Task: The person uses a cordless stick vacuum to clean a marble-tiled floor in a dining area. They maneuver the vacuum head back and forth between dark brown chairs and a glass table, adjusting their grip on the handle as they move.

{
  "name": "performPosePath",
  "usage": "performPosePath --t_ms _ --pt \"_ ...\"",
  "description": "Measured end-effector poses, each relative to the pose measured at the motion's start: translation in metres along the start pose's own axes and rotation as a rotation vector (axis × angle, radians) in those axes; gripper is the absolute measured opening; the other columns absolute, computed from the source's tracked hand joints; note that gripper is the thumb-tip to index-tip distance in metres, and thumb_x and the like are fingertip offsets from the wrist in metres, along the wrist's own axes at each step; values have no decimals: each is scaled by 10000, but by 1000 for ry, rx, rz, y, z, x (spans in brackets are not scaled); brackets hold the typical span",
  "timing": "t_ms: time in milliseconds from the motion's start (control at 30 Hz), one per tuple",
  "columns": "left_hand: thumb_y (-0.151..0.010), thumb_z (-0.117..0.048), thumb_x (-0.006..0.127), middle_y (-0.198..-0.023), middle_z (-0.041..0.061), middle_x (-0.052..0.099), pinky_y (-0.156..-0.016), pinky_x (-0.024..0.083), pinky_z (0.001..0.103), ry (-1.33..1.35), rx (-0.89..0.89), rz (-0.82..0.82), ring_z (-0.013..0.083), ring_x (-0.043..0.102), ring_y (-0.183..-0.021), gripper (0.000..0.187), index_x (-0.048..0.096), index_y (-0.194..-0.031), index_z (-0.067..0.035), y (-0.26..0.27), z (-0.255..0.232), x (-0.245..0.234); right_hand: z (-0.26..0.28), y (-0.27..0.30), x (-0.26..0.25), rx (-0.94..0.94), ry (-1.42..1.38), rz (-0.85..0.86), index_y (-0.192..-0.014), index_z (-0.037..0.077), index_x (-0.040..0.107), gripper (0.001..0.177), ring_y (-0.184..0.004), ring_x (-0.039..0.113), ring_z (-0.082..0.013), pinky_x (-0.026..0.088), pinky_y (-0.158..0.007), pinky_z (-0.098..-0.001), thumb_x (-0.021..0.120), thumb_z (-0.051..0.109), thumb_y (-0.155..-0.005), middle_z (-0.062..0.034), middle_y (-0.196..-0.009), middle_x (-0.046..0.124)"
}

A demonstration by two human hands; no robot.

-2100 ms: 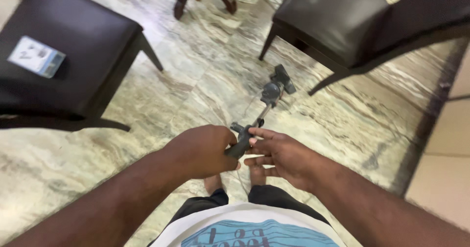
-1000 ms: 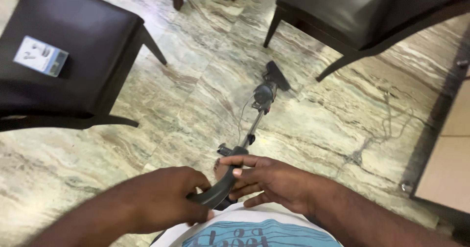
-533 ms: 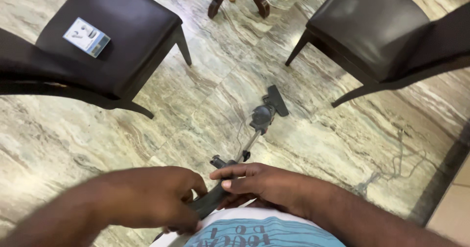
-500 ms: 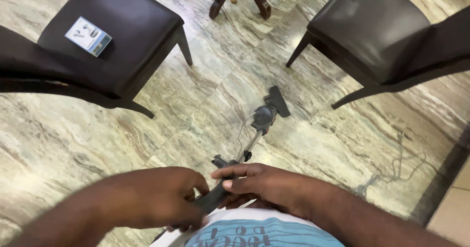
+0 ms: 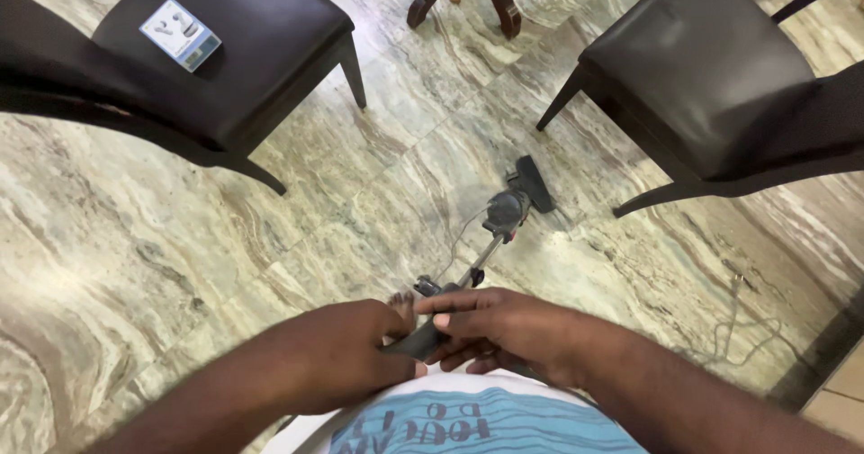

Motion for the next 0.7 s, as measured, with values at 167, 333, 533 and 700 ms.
performPosePath --t_ms 167,333,533,700 --pt "-858 -453 684 -813 77 773 -739 531 386 90 -70 -12 202 734 -761 393 796 -1025 -115 31 -28 -2 18 33 -11 -89 179 107 -1401 204 678 465 -976 711 -142 544 -882 -339 550 293 -962 -62 -1090 759" --pt "-939 -451 630 -795 54 704 -743 500 380 -20 -269 76 195 648 -713 392 765 -1008 -90 69 -63 -4 21 57 -19 -159 152 251 -1346 152 702 426 -1000 712 -170 551 -913 -354 595 272 -952 -87 -1096 762" --pt "-962 -502 604 -790 37 636 -743 483 358 -13 -437 141 143 627 -711 397 751 -1093 -157 91 -98 12 19 78 -32 -186 296 352 -1318 151 728 427 -1067 673 -149 525 -988 -339 663 339 -940 -32 -1235 736" --pt "-992 -517 601 -799 20 612 -726 447 379 224 -460 155 140 563 -682 380 704 -1172 -199 84 -93 36 10 86 -42 -182 311 350 -1342 147 730 469 -1095 662 -147 506 -985 -347 674 377 -936 16 -1320 719"
Point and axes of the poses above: each hand's wrist, its own y-axis away from the middle knuckle, its own x-axis out of the palm, z = x × y, the point moved 3 cm from there along -y, towards the middle knuckle
